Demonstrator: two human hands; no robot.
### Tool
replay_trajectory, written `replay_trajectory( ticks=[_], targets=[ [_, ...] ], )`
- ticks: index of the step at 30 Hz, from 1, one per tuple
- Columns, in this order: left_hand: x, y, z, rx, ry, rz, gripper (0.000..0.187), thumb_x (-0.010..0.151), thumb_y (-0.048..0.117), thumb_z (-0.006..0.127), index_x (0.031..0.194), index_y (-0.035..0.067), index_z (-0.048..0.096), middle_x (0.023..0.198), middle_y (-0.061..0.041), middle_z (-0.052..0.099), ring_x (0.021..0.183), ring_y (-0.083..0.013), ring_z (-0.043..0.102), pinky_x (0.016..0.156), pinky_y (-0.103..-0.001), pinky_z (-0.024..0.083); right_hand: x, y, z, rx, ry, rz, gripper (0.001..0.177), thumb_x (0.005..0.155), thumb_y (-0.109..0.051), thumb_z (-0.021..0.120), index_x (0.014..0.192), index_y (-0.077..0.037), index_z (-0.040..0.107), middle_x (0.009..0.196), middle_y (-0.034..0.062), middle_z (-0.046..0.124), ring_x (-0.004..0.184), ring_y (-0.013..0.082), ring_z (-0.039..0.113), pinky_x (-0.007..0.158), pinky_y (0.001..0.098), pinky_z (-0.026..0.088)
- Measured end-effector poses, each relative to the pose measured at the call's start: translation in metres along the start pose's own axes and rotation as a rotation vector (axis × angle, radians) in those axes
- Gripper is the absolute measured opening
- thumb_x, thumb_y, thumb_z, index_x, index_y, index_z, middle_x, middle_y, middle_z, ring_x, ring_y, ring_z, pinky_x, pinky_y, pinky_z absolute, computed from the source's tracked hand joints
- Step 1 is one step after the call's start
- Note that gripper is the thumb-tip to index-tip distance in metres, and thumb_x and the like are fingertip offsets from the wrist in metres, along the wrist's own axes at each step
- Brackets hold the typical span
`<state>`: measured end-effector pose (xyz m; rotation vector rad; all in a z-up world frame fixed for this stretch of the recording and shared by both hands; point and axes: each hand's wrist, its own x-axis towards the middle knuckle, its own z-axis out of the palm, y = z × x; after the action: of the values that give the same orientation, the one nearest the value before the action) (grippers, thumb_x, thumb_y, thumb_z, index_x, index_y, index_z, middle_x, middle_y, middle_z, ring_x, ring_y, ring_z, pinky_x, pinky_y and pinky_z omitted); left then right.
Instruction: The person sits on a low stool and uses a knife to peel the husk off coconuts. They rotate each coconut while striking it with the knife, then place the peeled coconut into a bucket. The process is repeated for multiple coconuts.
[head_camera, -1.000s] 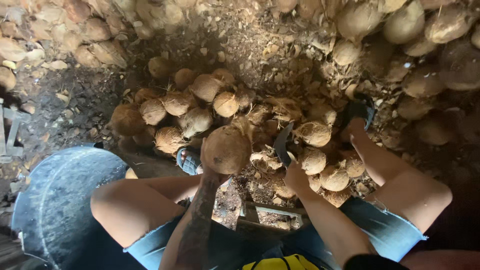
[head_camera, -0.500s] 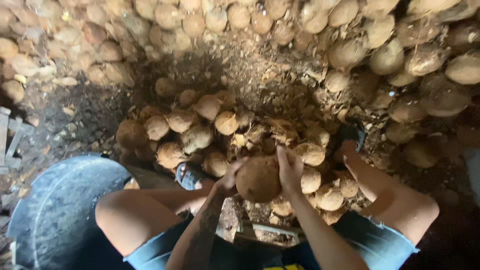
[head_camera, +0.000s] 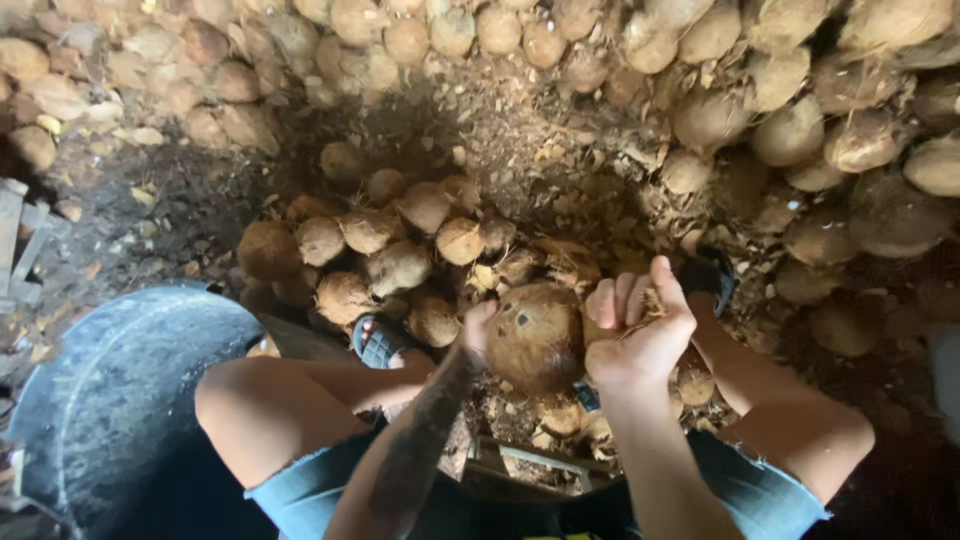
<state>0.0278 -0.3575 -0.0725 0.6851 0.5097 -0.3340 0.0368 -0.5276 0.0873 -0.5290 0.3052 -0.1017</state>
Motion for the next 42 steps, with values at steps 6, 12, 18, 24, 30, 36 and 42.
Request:
replay_trajectory(
  ticks=[6, 12, 18, 24, 30, 36, 42],
  targets=[
    [-0.038, 0.066, 0.051, 1.006, -0.49, -0.227, 0.106, 0.057, 0.018, 0.102, 0.152, 0.003, 0.057, 0.144, -0.034, 0.061, 0.12, -0.0429, 0.066, 0.095, -0.049, 0.056, -0.016, -0.007, 0.023, -0.85, -0.689, -0.125, 0.053, 0.098, -0.02, 0.07, 0.047, -0.009, 0.063, 0.044, 0.0068, 0.06, 0.038, 0.019, 0.059, 0.048, 0.0276, 0.049],
    [-0.03, 0.037, 0.063, 0.778, -0.637, -0.161, 0.122, 0.062, 0.032, 0.101, 0.163, 0.004, 0.039, 0.162, -0.025, 0.044, 0.15, -0.0494, 0.037, 0.12, -0.062, 0.038, 0.037, 0.013, 0.043, -0.609, -0.28, 0.219, 0.065, 0.101, -0.018, 0.072, 0.044, -0.008, 0.041, 0.032, 0.0085, 0.031, 0.02, 0.0189, 0.03, 0.023, 0.0288, 0.023],
    [-0.069, 0.062, 0.095, 0.863, -0.279, -0.107, 0.151, 0.045, 0.067, 0.092, 0.161, -0.008, 0.031, 0.165, -0.036, 0.032, 0.156, -0.0507, 0.029, 0.129, -0.057, 0.021, 0.12, 0.034, 0.005, -0.291, -0.027, 0.274, 0.062, 0.102, -0.032, 0.054, 0.05, -0.016, 0.023, 0.046, 0.0007, 0.013, 0.029, 0.0155, 0.024, 0.038, 0.0327, 0.014],
    [-0.08, 0.027, 0.093, 0.299, -0.078, -0.039, 0.119, 0.068, 0.048, 0.092, 0.159, -0.005, 0.037, 0.159, -0.038, 0.036, 0.148, -0.0513, 0.039, 0.118, -0.063, 0.035, 0.175, 0.051, -0.055, -0.125, 0.538, 0.109, 0.033, 0.094, -0.029, 0.037, 0.063, -0.018, 0.034, 0.054, -0.0022, 0.026, 0.04, 0.0168, 0.033, 0.045, 0.0333, 0.024],
    [-0.037, -0.022, 0.023, -0.059, -0.137, 0.009, 0.088, 0.076, 0.044, 0.083, 0.156, 0.022, 0.054, 0.148, -0.017, 0.062, 0.13, -0.036, 0.064, 0.105, -0.054, 0.055, 0.219, 0.056, -0.087, -0.152, 0.873, -0.417, 0.048, 0.09, -0.032, 0.067, 0.053, -0.006, 0.05, 0.044, 0.0178, 0.049, 0.028, 0.0266, 0.044, 0.03, 0.0403, 0.037],
    [-0.029, -0.003, -0.025, -0.416, -0.124, -0.076, 0.024, 0.097, 0.023, 0.067, 0.077, 0.011, 0.064, 0.07, -0.017, 0.075, 0.06, -0.0258, 0.074, 0.072, -0.03, 0.063, 0.252, 0.02, -0.145, -0.241, 0.954, -0.363, 0.039, 0.084, -0.039, 0.066, 0.059, -0.011, 0.055, 0.052, 0.0135, 0.053, 0.037, 0.0263, 0.052, 0.037, 0.0426, 0.041],
    [-0.018, 0.024, -0.031, -0.482, -0.091, -0.031, 0.046, 0.082, 0.046, 0.073, 0.096, 0.002, 0.077, 0.09, -0.029, 0.078, 0.073, -0.0392, 0.078, 0.069, -0.046, 0.065, 0.287, 0.003, -0.219, -0.522, 0.955, -0.166, 0.034, 0.091, -0.054, 0.063, 0.087, -0.02, 0.064, 0.084, 0.0088, 0.065, 0.065, 0.0272, 0.067, 0.054, 0.045, 0.058]
  ],
)
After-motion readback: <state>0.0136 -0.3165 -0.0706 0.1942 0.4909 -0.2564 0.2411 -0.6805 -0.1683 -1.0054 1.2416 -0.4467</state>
